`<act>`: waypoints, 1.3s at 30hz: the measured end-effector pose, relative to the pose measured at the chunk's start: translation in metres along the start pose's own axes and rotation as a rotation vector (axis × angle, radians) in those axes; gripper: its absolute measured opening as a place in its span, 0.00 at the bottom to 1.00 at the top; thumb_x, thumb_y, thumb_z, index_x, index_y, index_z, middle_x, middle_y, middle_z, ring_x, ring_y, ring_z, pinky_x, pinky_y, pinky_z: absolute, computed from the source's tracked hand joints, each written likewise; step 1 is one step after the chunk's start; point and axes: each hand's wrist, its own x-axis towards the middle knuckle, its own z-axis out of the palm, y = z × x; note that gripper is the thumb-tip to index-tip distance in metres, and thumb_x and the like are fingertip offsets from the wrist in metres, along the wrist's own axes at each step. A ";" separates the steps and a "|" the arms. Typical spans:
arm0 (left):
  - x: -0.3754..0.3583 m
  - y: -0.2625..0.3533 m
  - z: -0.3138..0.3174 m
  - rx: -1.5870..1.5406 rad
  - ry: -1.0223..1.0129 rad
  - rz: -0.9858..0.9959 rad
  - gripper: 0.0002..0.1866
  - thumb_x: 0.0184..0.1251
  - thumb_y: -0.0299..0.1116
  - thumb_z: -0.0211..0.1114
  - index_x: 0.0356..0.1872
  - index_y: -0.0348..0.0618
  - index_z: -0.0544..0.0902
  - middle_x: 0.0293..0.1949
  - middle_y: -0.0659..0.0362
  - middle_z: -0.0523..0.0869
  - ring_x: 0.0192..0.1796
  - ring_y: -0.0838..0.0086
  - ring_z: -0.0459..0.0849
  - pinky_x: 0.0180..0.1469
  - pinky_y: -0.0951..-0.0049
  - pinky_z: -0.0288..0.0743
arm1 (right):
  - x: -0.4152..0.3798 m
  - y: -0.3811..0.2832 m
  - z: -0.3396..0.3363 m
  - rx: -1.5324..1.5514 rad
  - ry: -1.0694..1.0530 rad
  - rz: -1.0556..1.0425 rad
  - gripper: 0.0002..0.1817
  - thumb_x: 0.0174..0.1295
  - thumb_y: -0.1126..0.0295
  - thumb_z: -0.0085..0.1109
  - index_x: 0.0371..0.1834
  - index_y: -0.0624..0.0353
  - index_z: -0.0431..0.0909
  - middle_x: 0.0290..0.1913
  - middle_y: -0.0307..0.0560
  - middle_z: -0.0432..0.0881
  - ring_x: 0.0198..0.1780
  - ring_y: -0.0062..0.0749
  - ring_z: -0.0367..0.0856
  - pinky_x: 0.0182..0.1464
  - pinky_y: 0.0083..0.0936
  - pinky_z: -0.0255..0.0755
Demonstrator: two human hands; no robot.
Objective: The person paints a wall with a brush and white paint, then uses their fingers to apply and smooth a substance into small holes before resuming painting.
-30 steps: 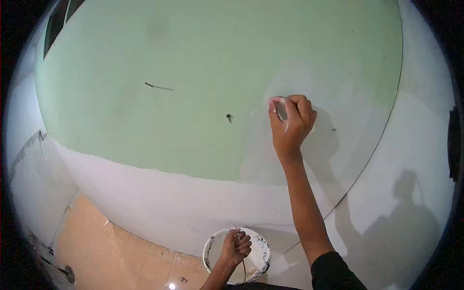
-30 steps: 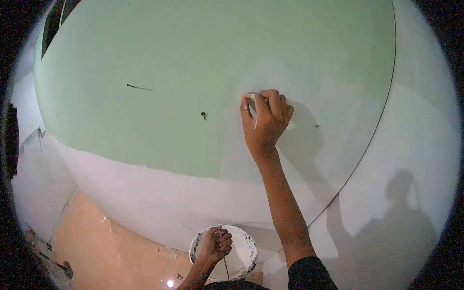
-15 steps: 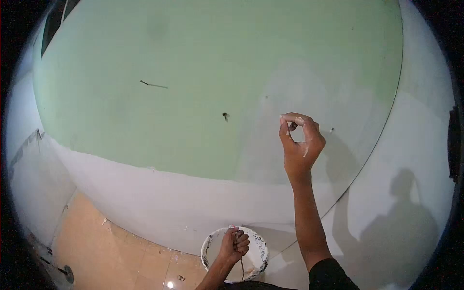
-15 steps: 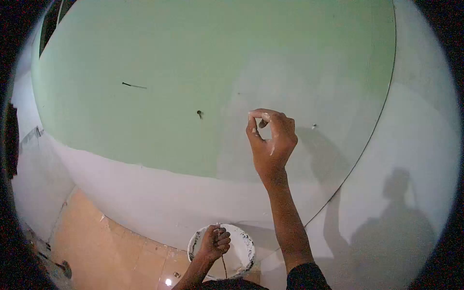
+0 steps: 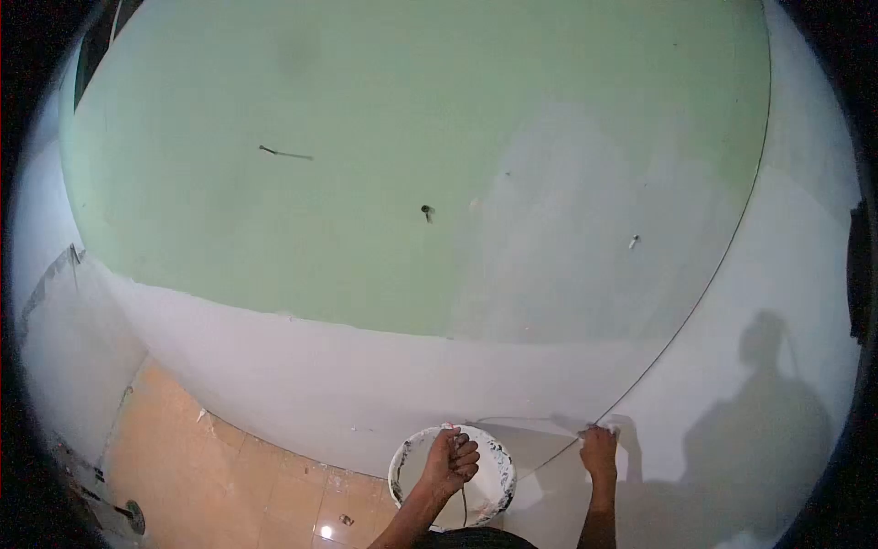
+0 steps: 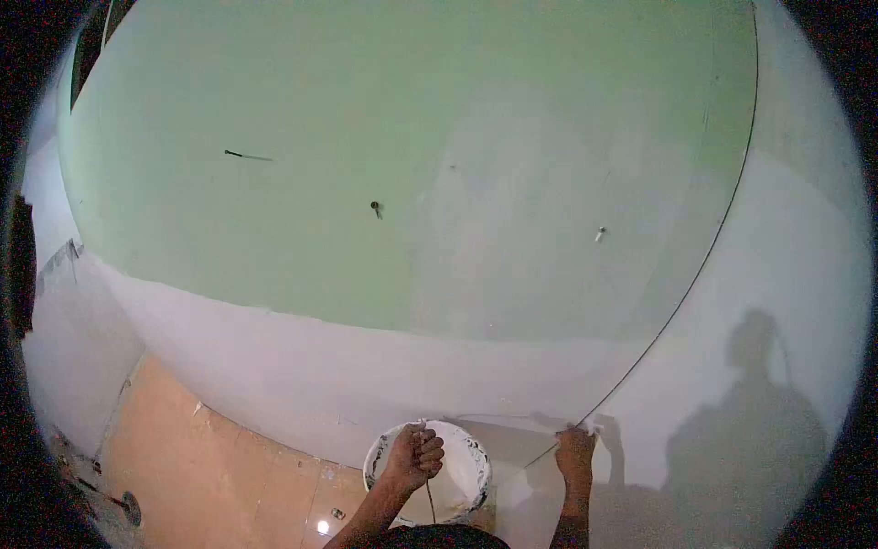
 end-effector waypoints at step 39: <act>-0.009 -0.017 0.019 0.039 0.003 0.043 0.16 0.68 0.42 0.56 0.21 0.51 0.66 0.18 0.69 0.57 0.17 0.82 0.55 0.16 0.80 0.49 | 0.211 -0.210 -0.322 0.148 1.048 -0.462 0.34 0.67 0.46 0.53 0.74 0.46 0.62 0.79 0.57 0.43 0.78 0.64 0.42 0.69 0.76 0.30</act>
